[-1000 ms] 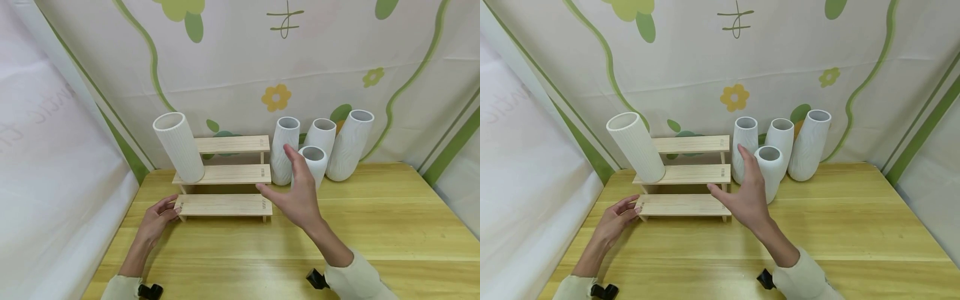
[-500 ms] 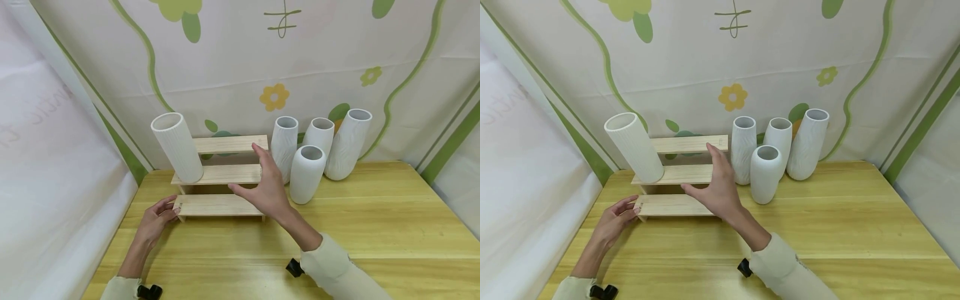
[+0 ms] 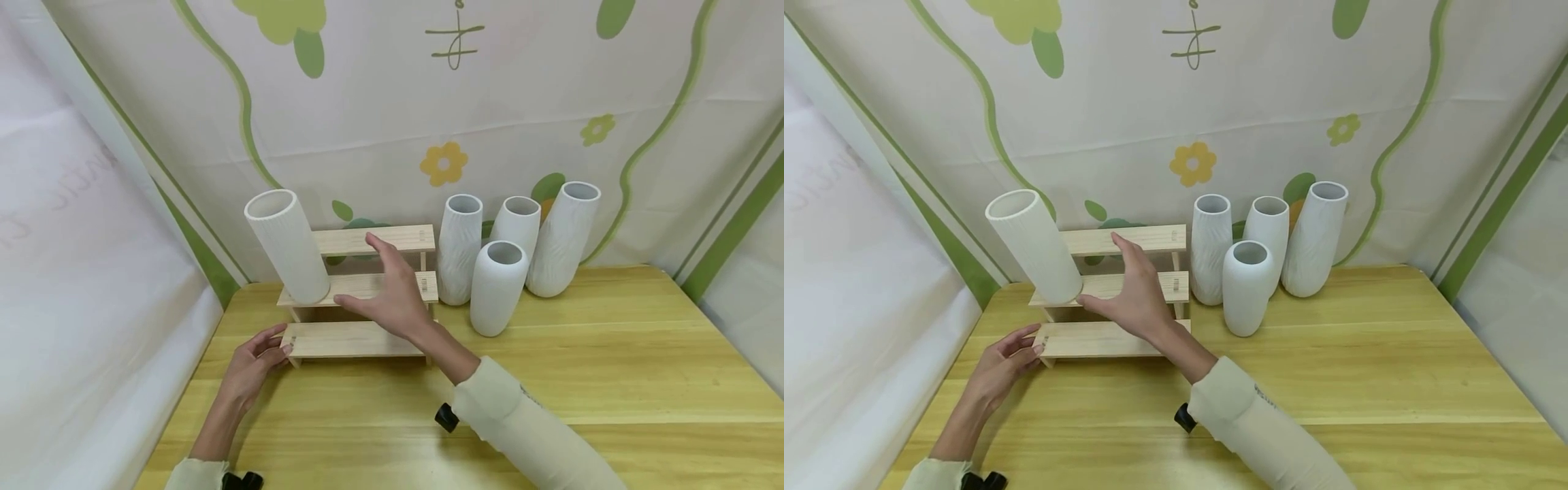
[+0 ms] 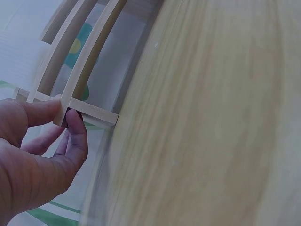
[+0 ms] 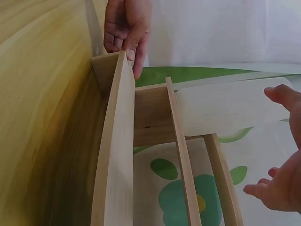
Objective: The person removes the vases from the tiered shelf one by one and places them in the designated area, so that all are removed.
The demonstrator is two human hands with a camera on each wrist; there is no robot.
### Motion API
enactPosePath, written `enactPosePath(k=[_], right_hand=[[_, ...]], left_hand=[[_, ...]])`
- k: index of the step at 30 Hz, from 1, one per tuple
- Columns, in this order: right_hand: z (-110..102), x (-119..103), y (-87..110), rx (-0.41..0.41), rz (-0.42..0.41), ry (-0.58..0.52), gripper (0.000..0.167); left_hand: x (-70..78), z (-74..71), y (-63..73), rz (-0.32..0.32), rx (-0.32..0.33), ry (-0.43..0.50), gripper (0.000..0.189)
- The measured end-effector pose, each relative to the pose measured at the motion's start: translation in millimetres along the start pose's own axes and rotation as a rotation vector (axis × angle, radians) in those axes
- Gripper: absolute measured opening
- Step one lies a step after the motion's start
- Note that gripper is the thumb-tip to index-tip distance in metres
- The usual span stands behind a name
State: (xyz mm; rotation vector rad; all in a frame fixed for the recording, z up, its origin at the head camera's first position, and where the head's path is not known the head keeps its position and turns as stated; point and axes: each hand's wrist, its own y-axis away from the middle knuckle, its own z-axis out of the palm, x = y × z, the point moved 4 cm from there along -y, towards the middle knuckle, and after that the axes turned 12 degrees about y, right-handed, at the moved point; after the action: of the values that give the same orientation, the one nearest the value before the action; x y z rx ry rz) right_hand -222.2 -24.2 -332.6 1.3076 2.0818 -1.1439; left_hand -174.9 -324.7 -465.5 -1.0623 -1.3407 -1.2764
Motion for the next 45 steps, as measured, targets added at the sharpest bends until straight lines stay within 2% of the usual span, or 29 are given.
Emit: enactPosePath(k=[11, 24, 28, 37, 40, 45], right_hand=[[32, -14, -27.4, -0.004, -0.075, -0.041, 0.107], [59, -20, -49.0, -0.02, -0.079, -0.16, 0.098], [66, -24, -53.5, -0.013, -0.085, -0.153, 0.097], [82, -29, -60.1, -0.011, -0.035, -0.131, 0.105], [85, -29, -60.6, -0.012, -0.057, -0.116, 0.104], [82, -28, -63.2, 0.011, -0.155, -0.076, 0.097]], left_hand=[[-0.2, -0.8, 0.8, -0.012, 0.014, -0.011, 0.061], [-1.1, -0.5, 0.4, -0.018, 0.011, -0.012, 0.062], [-1.0, -0.8, 0.7, -0.021, 0.007, -0.011, 0.063], [-1.2, -1.4, 0.4, -0.025, 0.007, -0.024, 0.063], [-0.9, -1.0, 1.1, -0.027, 0.004, -0.023, 0.064], [0.2, 0.4, 1.4, -0.017, 0.001, -0.027, 0.062]])
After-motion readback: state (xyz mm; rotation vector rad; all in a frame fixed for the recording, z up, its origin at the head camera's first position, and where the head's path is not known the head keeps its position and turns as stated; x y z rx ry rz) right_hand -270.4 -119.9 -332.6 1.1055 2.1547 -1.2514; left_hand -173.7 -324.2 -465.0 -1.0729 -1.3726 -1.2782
